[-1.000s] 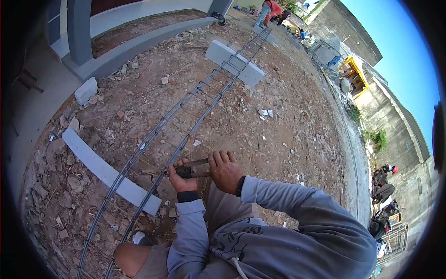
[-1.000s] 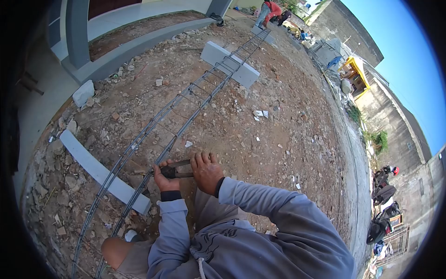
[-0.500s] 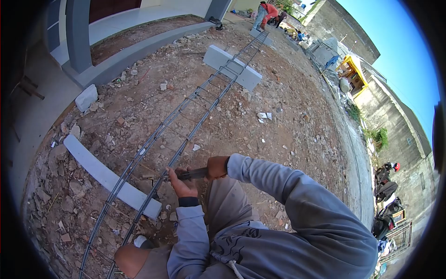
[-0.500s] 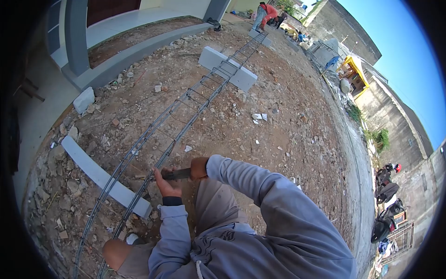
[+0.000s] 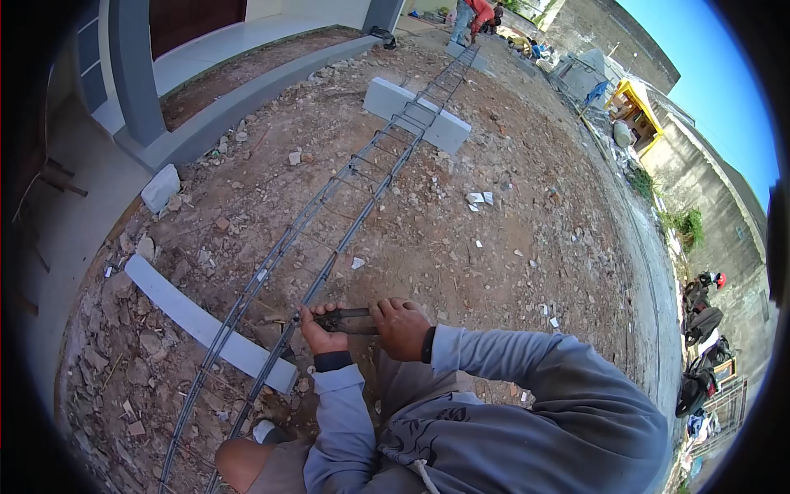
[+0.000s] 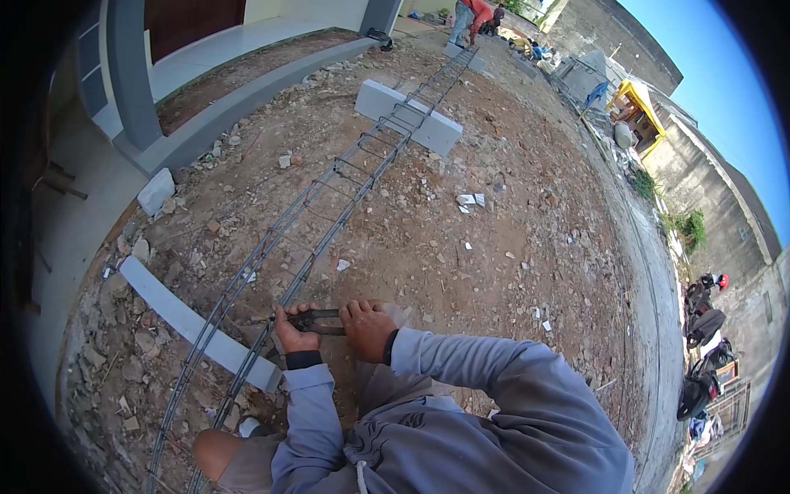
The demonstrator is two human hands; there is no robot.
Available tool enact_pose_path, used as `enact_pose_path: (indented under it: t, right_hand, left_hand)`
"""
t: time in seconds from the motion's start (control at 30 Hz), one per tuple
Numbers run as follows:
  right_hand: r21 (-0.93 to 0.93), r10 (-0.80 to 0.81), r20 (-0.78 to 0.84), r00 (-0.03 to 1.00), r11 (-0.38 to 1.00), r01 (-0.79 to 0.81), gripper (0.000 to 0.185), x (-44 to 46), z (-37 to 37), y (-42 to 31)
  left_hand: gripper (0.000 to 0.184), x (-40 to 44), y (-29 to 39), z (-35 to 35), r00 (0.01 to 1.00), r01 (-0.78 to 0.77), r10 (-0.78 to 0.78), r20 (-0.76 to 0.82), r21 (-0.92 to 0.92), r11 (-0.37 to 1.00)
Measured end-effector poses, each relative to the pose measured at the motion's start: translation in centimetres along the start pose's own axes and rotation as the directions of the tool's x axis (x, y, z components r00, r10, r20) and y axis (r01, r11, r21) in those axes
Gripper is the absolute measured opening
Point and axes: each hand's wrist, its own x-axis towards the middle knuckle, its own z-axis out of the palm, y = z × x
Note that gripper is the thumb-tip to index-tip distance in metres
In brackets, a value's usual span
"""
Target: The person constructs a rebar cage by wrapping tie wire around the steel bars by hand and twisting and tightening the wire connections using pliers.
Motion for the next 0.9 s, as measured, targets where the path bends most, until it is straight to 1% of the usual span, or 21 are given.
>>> enact_pose_path:
  t: [0.07,0.17,0.27,0.37,0.4,0.43,0.47,0.5,0.53,0.6,0.63,0.67,0.7,0.73,0.77,0.8,0.87,0.9]
  right_hand:
    - [-0.163,-0.036,-0.17,0.985,0.987,0.008,0.043,-0.7,1.0,-0.7]
    - [-0.071,0.01,-0.098,0.995,0.997,-0.017,0.045,0.6,3.1,-0.1]
    - [0.03,-0.013,-0.022,1.0,0.999,0.014,0.038,1.9,3.8,1.4]
    - [0.236,-0.011,0.274,0.962,0.97,-0.056,0.034,3.3,3.8,2.9]
    - [0.276,-0.115,0.351,0.929,0.961,0.015,0.034,4.3,3.8,3.5]
    - [0.522,-0.146,0.588,0.796,0.82,-0.236,0.036,5.1,3.8,4.5]
    - [0.624,-0.265,0.75,0.606,0.586,-0.517,0.038,5.8,3.9,5.4]
    - [0.558,-0.447,0.801,0.399,0.314,-0.768,0.04,6.1,4.1,5.8]
    - [0.562,-0.398,0.805,0.44,0.274,-0.781,0.047,5.3,3.2,5.4]
    - [0.61,-0.246,0.792,0.559,0.287,-0.738,0.052,3.9,1.3,4.0]
    - [0.625,-0.187,0.779,0.599,0.305,-0.718,0.055,3.3,1.2,3.3]
    - [0.719,-0.16,0.659,0.735,0.42,-0.553,0.067,3.1,1.5,3.1]
    - [0.546,-0.026,0.651,0.759,0.71,-0.444,0.071,3.2,-0.5,2.4]
    - [0.488,0.006,0.5,0.866,0.824,-0.288,0.074,2.6,3.8,3.3]
    - [0.37,0.055,0.281,0.958,0.915,-0.161,0.068,1.6,3.9,2.6]
    - [0.342,0.043,0.228,0.973,0.932,-0.121,0.061,0.9,2.6,1.4]
    - [0.299,0.073,0.135,0.988,0.948,-0.111,0.056,-0.2,4.3,-0.6]
    - [0.268,0.104,0.07,0.992,0.956,-0.119,0.054,-0.4,4.7,-1.0]
  left_hand:
    - [0.038,0.0,0.0,0.2,0.997,0.014,-0.013,-0.071,0.016,1.0]
    - [0.039,-0.2,0.1,0.6,0.995,0.017,-0.012,-0.102,0.046,0.999]
    - [0.037,1.0,0.0,-0.6,0.998,0.025,-0.021,-0.064,0.068,0.997]
    - [0.034,0.1,-0.1,-0.8,1.0,0.008,-0.005,-0.019,0.139,0.99]
    - [0.033,-0.7,-0.3,-0.2,0.999,-0.028,0.035,-0.037,0.17,0.985]
    - [0.033,-1.8,-0.6,0.6,0.996,-0.065,0.077,-0.054,0.201,0.977]
    - [0.032,-2.4,-0.7,1.0,0.99,-0.102,0.122,-0.072,0.235,0.967]
    - [0.031,-2.5,-0.6,0.9,0.993,-0.089,0.103,-0.049,0.23,0.969]
    - [0.031,-2.5,-0.4,0.9,0.996,-0.082,0.09,-0.025,0.216,0.973]
    - [0.029,-2.2,-0.2,0.0,0.999,-0.047,0.045,0.014,0.162,0.986]
    - [0.028,-1.4,-0.3,-0.9,0.999,-0.027,0.024,0.027,0.118,0.993]
    - [0.027,-0.8,-0.1,-2.2,1.0,-0.017,0.015,0.027,0.074,0.997]
    - [0.026,-0.6,-0.1,-2.5,1.0,-0.021,0.018,0.025,0.102,0.995]
    - [0.026,-0.4,-0.2,-2.5,1.0,-0.027,0.025,0.014,0.131,0.991]
    - [0.026,-0.6,-0.2,-2.0,0.994,-0.034,0.05,-0.097,0.162,0.986]
    - [0.026,-0.7,-0.3,-1.3,0.978,-0.031,0.07,-0.195,0.196,0.98]
    - [0.033,-0.8,-0.4,-1.1,0.963,-0.051,0.117,-0.245,0.261,0.964]
    - [0.033,-0.6,-0.1,-1.6,0.96,-0.047,0.121,-0.251,0.283,0.958]
